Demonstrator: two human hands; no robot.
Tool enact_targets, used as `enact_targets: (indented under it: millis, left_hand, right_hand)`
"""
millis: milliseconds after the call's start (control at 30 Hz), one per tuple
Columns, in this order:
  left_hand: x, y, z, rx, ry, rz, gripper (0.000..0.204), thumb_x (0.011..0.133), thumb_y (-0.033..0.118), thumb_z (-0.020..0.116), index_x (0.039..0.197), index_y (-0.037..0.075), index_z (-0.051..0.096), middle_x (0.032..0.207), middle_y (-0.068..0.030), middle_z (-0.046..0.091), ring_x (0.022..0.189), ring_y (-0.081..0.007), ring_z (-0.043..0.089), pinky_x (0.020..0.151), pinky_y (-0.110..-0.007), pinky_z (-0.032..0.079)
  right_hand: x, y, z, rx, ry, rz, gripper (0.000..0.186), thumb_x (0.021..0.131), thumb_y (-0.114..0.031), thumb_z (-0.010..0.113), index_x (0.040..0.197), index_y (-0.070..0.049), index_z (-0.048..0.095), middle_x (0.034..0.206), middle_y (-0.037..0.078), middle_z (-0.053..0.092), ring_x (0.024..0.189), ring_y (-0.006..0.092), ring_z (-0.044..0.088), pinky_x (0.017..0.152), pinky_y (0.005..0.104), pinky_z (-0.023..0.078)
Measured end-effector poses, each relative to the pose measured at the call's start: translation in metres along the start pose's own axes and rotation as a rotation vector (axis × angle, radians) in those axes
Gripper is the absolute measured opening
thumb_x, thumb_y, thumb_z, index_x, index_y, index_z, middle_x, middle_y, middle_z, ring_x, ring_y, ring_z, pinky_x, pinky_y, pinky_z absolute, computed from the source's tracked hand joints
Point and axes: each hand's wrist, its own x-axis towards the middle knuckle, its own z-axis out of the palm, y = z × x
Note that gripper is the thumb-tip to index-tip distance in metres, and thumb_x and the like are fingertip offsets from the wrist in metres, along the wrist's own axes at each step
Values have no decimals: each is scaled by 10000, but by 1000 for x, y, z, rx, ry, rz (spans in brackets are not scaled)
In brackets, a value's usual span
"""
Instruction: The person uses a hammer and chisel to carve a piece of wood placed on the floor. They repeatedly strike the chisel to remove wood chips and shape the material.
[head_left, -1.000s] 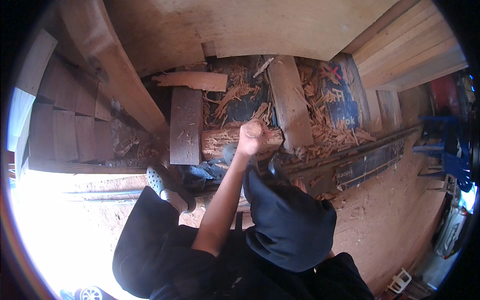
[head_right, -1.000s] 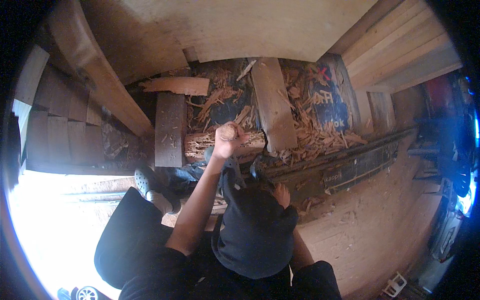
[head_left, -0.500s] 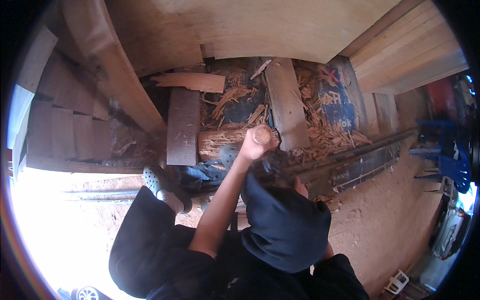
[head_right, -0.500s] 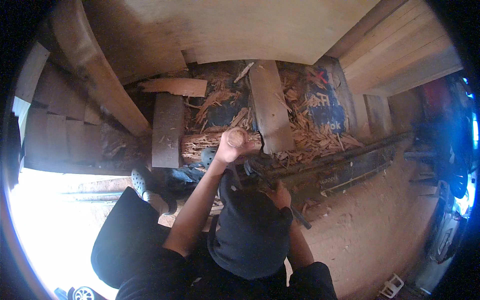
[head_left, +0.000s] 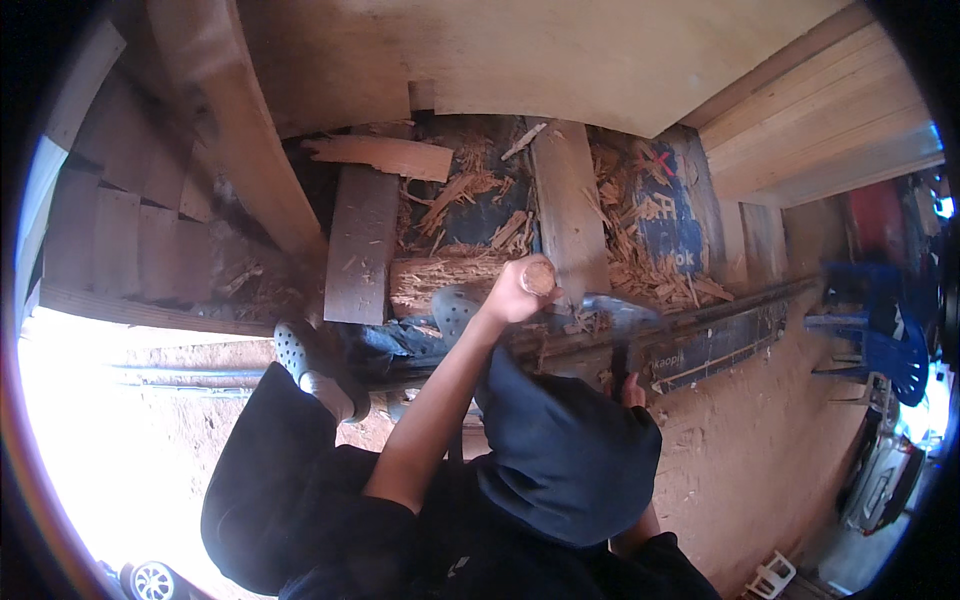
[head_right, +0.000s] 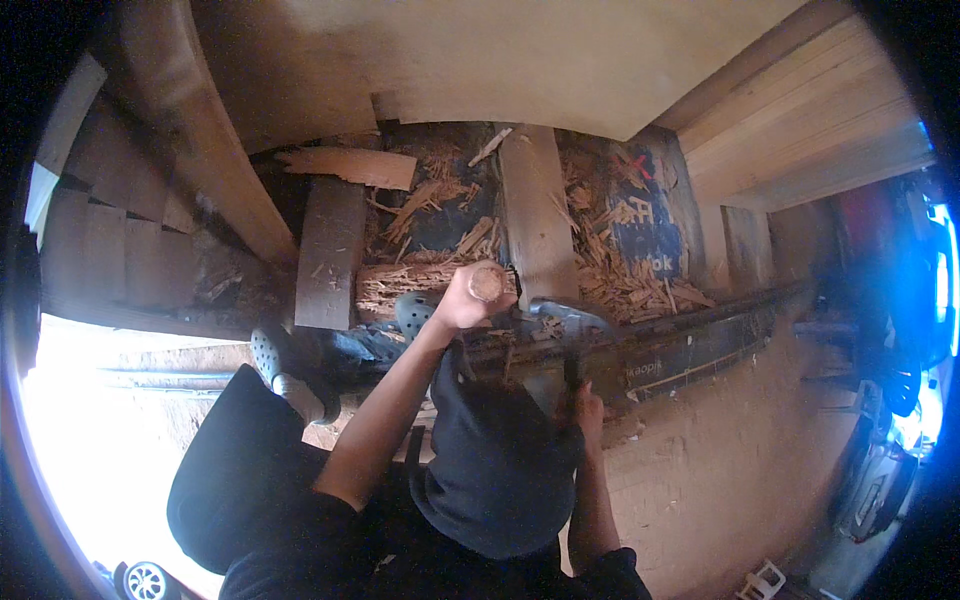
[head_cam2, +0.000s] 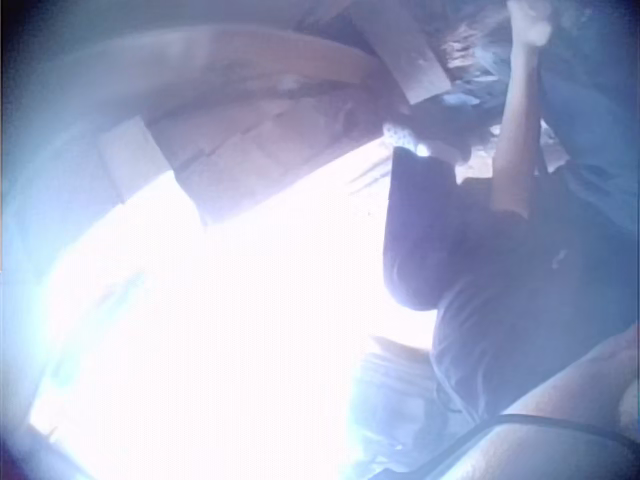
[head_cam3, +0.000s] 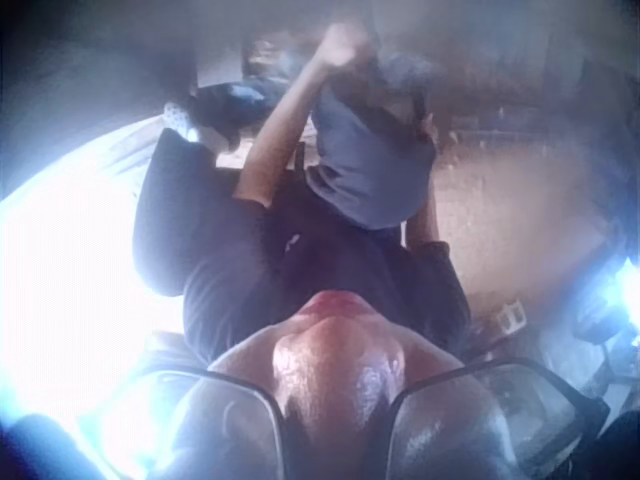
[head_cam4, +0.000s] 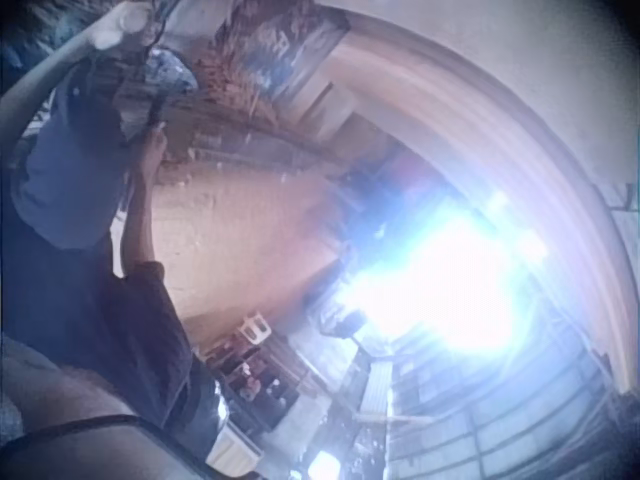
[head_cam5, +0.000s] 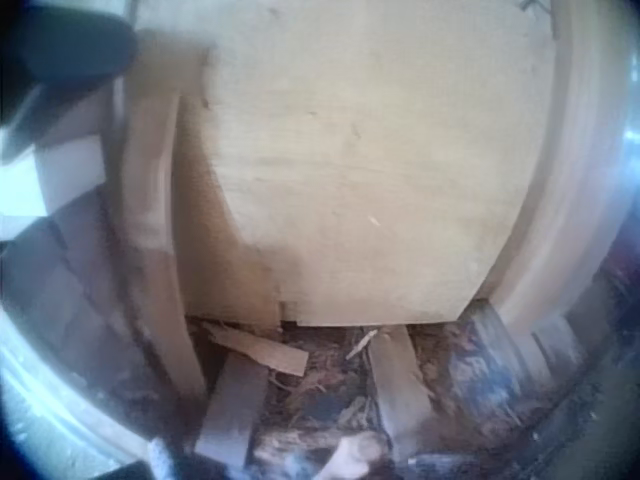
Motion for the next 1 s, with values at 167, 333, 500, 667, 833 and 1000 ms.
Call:
enact_targets:
  millis: [167,333,500,667,833,1000]
  left_hand:
    - [-3,10,19,103,-70,-6,228,642,114,736,796,25,594,725,-151,611,681,-309,623,628,-358,481]
    - [-6,15,20,130,-68,8,234,651,133,717,818,12,607,759,-173,619,738,-355,622,655,-378,483]
    - [-7,13,15,159,-78,-51,239,656,133,712,835,7,615,783,-180,625,763,-348,628,674,-377,485]
    - [-5,3,17,150,-47,33,209,619,49,660,814,4,601,740,-109,615,677,-216,594,640,-319,468]
    - [-7,-6,17,125,-36,71,242,594,26,659,828,5,605,765,-106,627,720,-213,611,682,-323,475]
    - [-10,0,14,107,-17,22,280,602,24,673,873,5,602,792,-96,633,748,-196,616,707,-311,479]
  right_hand:
    - [-24,-33,8,188,-75,-219,560,913,-542,493,665,-40,505,582,-13,475,521,86,409,460,277,299]
    - [-18,-41,21,-152,2,-203,495,900,-473,572,672,-41,493,593,-37,438,564,70,372,472,269,288]
    - [-14,-34,18,-152,-37,-109,429,869,-420,642,729,-28,538,647,-20,499,604,79,422,509,262,336]
    - [-22,-34,35,58,-59,-96,351,855,-366,674,847,-26,585,741,1,567,656,85,497,582,243,389]
    - [-27,-57,34,152,-207,-32,332,860,-343,670,908,-20,606,752,8,580,673,94,521,607,251,412]
    - [-25,-62,25,82,-314,87,395,872,-392,643,951,-6,615,788,28,610,709,113,547,633,258,424]
